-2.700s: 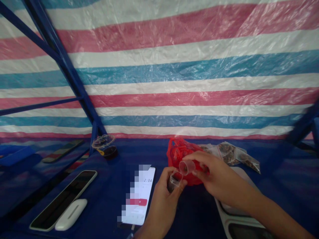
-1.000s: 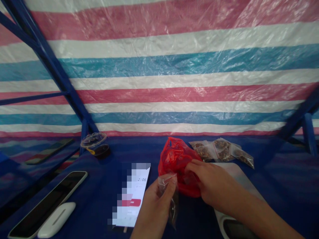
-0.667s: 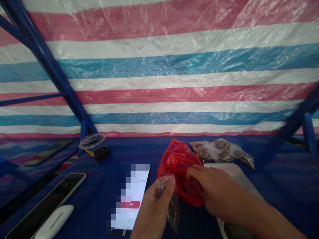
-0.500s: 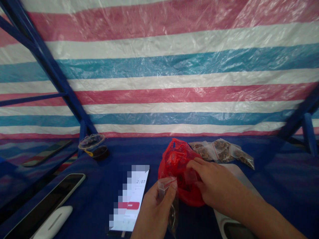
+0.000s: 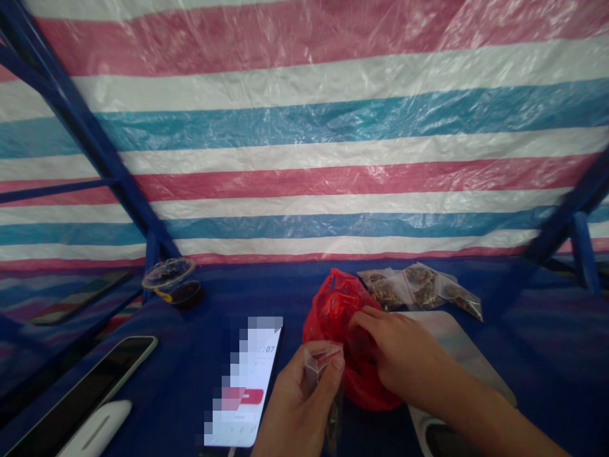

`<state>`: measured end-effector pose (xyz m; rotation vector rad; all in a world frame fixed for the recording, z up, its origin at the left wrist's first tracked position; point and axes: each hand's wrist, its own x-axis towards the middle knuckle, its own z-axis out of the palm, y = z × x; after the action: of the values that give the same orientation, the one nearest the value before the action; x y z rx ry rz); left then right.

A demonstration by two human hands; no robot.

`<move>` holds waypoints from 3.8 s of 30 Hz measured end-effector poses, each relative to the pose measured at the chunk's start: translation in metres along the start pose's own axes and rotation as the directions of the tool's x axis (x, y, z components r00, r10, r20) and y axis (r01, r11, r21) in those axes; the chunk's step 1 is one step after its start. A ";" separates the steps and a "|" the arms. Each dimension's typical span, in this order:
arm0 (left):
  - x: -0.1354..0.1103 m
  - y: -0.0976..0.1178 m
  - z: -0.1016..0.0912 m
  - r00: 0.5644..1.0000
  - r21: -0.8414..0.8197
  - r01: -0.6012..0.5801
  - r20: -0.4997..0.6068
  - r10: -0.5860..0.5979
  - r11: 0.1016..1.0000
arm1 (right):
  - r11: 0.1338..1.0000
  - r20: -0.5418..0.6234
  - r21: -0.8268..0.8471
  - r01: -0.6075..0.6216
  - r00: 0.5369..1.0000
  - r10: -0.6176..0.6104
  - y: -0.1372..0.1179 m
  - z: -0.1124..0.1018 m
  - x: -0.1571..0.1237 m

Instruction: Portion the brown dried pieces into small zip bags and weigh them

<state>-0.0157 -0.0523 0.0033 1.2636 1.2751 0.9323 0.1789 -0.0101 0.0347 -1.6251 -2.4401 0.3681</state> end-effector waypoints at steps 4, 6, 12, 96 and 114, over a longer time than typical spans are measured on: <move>0.003 -0.004 0.000 1.000 -0.057 -0.004 0.009 0.004 0.998 | 0.984 -0.012 0.177 -0.022 1.000 0.024 0.002 0.002 -0.003; 0.005 -0.008 0.001 1.000 -0.057 -0.028 -0.012 0.027 0.998 | 0.970 -0.040 0.245 -0.007 0.999 0.018 0.005 0.002 -0.003; 0.008 -0.014 0.005 0.993 0.004 -0.114 -0.008 0.114 0.993 | 0.901 -0.160 0.425 0.089 0.987 -0.022 0.004 -0.020 -0.004; -0.001 0.011 0.011 0.937 0.259 -0.242 0.313 0.156 0.935 | 0.962 -0.418 0.186 0.198 0.903 -0.105 0.026 -0.028 0.002; 0.008 -0.010 0.033 0.955 -0.124 0.054 0.296 -0.015 0.991 | 0.997 -0.143 -0.003 0.082 0.986 -0.081 0.009 -0.005 0.035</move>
<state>0.0157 -0.0509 -0.0121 1.2212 0.9832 0.7560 0.1747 0.0259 0.0378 -1.4903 -2.3887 0.2341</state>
